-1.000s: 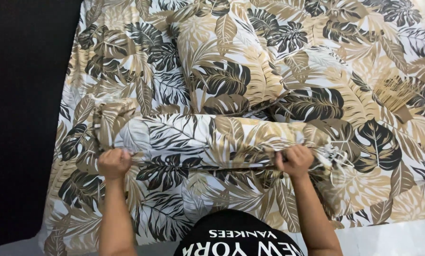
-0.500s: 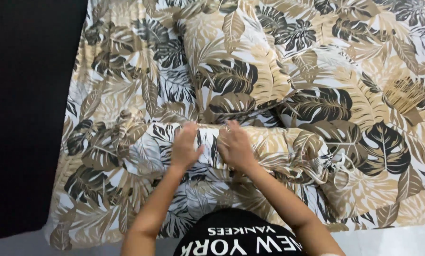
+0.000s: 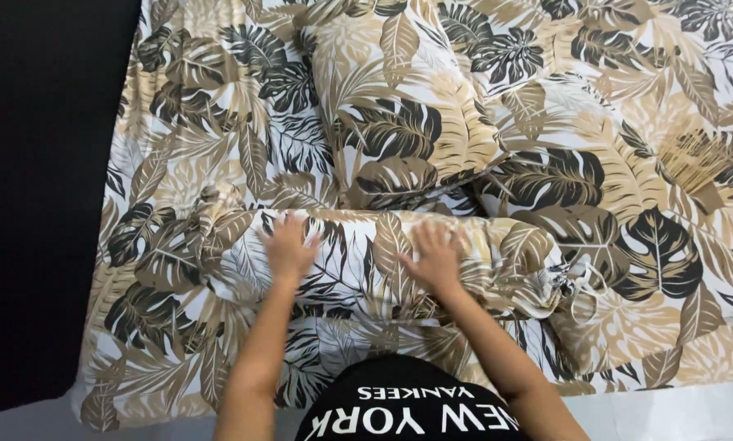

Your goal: Putting a patterned pillowcase onto a long bolster pillow and tying the drawstring ends.

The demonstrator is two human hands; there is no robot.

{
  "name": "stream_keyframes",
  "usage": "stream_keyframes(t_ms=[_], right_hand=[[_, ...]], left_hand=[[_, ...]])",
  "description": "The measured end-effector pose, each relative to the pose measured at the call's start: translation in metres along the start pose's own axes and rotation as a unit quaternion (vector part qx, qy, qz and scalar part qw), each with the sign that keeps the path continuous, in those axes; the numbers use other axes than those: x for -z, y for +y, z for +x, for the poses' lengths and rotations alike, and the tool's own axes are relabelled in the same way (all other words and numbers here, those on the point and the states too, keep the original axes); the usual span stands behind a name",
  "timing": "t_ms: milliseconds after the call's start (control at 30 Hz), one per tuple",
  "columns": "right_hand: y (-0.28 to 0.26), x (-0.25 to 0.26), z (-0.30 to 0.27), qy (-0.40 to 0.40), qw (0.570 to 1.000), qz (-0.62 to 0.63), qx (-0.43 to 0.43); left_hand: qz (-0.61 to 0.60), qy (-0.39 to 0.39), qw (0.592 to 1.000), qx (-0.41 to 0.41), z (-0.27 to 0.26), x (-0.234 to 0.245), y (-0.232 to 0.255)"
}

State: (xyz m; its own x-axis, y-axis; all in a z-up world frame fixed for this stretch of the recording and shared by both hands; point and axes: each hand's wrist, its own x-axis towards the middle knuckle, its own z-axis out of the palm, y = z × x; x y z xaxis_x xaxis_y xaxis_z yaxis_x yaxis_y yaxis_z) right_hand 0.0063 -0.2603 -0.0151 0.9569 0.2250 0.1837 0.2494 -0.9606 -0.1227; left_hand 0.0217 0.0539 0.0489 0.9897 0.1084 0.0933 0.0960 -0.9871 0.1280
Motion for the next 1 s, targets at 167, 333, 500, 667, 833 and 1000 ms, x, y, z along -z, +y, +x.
stream_keyframes(t_ms=[167,333,500,667,833,1000], right_hand=[[0.086,0.011,-0.037,0.048,0.996,0.016,-0.071],[0.105,0.042,-0.060,-0.013,0.990,-0.004,-0.137],[0.142,0.031,-0.065,0.204,0.940,-0.087,-0.260],[0.087,0.033,-0.008,0.197,0.949,-0.123,-0.215],[-0.021,0.011,0.016,0.020,0.991,0.129,0.014],[0.008,0.008,0.029,-0.165,0.975,0.146,0.040]], left_hand=[[-0.052,-0.049,0.980,0.187,-0.003,0.004,-0.118],[-0.079,-0.152,0.883,0.437,-0.044,-0.019,-0.223],[-0.095,-0.108,0.839,0.525,-0.092,-0.022,-0.287],[-0.149,0.064,0.915,0.370,-0.040,0.043,-0.175],[-0.200,0.006,0.973,0.115,0.013,0.061,-0.007],[-0.080,-0.226,0.958,-0.161,0.016,0.015,0.029]])
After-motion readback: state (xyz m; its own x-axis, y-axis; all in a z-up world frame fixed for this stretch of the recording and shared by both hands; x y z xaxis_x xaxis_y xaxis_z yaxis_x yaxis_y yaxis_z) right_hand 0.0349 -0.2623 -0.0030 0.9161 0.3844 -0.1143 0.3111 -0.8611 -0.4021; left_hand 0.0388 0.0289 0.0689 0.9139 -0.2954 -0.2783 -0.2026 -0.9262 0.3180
